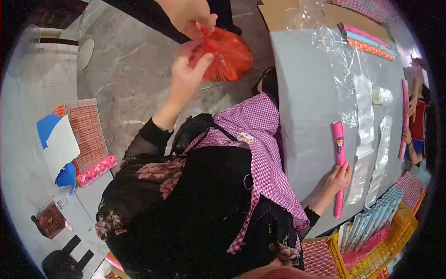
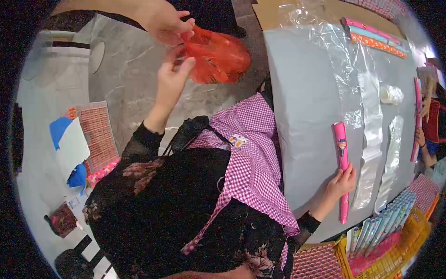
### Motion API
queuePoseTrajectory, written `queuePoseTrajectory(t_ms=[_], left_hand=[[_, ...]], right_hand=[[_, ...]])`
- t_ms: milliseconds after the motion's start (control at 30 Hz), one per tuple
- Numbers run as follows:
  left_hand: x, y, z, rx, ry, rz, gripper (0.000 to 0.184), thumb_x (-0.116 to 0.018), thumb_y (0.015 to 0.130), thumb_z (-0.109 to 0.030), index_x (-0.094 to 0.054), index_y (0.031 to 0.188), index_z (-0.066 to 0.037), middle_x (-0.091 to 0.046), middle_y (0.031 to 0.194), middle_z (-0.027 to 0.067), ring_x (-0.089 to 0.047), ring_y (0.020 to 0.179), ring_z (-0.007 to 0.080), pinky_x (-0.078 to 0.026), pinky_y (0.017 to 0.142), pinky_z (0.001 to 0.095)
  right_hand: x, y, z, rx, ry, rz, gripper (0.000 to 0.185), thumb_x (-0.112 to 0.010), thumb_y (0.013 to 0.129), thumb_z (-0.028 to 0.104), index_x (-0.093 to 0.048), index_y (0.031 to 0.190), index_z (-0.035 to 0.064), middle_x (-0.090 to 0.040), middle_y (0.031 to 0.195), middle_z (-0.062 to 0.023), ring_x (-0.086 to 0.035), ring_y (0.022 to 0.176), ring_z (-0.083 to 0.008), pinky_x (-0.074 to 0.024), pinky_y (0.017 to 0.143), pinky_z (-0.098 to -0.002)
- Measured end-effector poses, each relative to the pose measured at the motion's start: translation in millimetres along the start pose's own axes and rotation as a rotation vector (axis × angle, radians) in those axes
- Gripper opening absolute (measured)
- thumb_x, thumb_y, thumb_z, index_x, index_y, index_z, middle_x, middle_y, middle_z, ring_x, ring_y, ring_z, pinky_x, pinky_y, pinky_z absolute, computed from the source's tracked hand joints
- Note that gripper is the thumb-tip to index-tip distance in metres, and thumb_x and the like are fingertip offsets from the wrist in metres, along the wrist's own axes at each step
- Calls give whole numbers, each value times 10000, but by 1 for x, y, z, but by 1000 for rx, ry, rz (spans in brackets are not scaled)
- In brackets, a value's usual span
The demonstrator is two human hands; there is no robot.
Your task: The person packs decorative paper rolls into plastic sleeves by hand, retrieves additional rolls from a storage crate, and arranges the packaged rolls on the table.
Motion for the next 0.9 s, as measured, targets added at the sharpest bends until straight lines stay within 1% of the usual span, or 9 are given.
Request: queuePoseTrajectory(t_ms=[100,200,333,400,500,600,700,833,900], left_hand=[[-14,13,-2,-107,-46,85,320,-672,881,-73,-594,1174,30,-605,1164,103,-583,1049,161,-466,917,297],[-18,23,7,-95,-213,104,330,-657,890,-60,-588,1201,25,-631,1148,88,-602,1011,144,-478,899,296],[-12,28,24,-79,-160,193,329,-637,902,-57,-578,1216,23,-654,1095,60,-618,963,131,-487,877,284],[-13,24,41,114,-117,306,271,-619,919,-81,-604,1170,19,-658,1090,39,-618,965,122,-491,862,272],[-7,17,61,160,-20,443,244,-604,934,-113,-629,1144,10,-655,1100,24,-610,1001,111,-490,862,269],[3,11,61,220,-159,346,240,-578,948,-109,-640,1149,7,-651,1123,6,-600,1002,107,-486,867,274],[14,6,43,301,-306,358,244,-558,961,-102,-637,1164,7,-645,1182,-1,-592,1000,101,-480,880,270],[25,5,34,229,-218,391,239,-565,966,-121,-655,1148,5,-639,1232,19,-598,1036,96,-507,876,272],[32,4,38,257,-238,407,244,-572,964,-126,-656,1156,-3,-651,1203,20,-605,1010,93,-509,856,267]], right_hand=[[-3,-4,-5,0,-94,5,453,-619,887,153,-544,1327,82,-591,1173,-188,-581,1019,-372,-460,845,-461],[0,-1,-2,-24,11,13,457,-607,892,125,-523,1335,51,-600,1113,-200,-589,943,-383,-469,795,-460],[-4,-1,-4,-13,33,-9,453,-593,899,111,-513,1338,36,-603,1085,-210,-590,910,-393,-470,775,-463],[-1,0,-2,-33,34,-11,446,-582,905,112,-512,1339,35,-604,1078,-215,-590,910,-400,-470,773,-467],[0,0,-1,-32,33,-2,437,-572,914,121,-511,1338,35,-603,1080,-219,-590,919,-403,-470,778,-467],[-7,-2,-12,-82,28,31,431,-562,940,182,-514,1355,74,-600,1124,-220,-591,970,-396,-475,827,-454],[-9,-4,-13,-56,8,9,430,-555,941,178,-513,1357,78,-598,1127,-223,-590,979,-397,-476,834,-449],[-14,-4,-22,-69,20,46,430,-551,941,174,-512,1356,71,-598,1136,-215,-590,999,-392,-475,839,-449],[-15,-5,-22,-65,44,42,424,-554,945,180,-516,1352,66,-598,1141,-213,-587,1013,-391,-473,850,-445]])
Point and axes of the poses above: each hand's wrist, its own y-axis towards the middle knuckle, its own x-axis out of the back of the hand, z = x × y, the point moved 9 cm from there along y, towards the middle knuckle
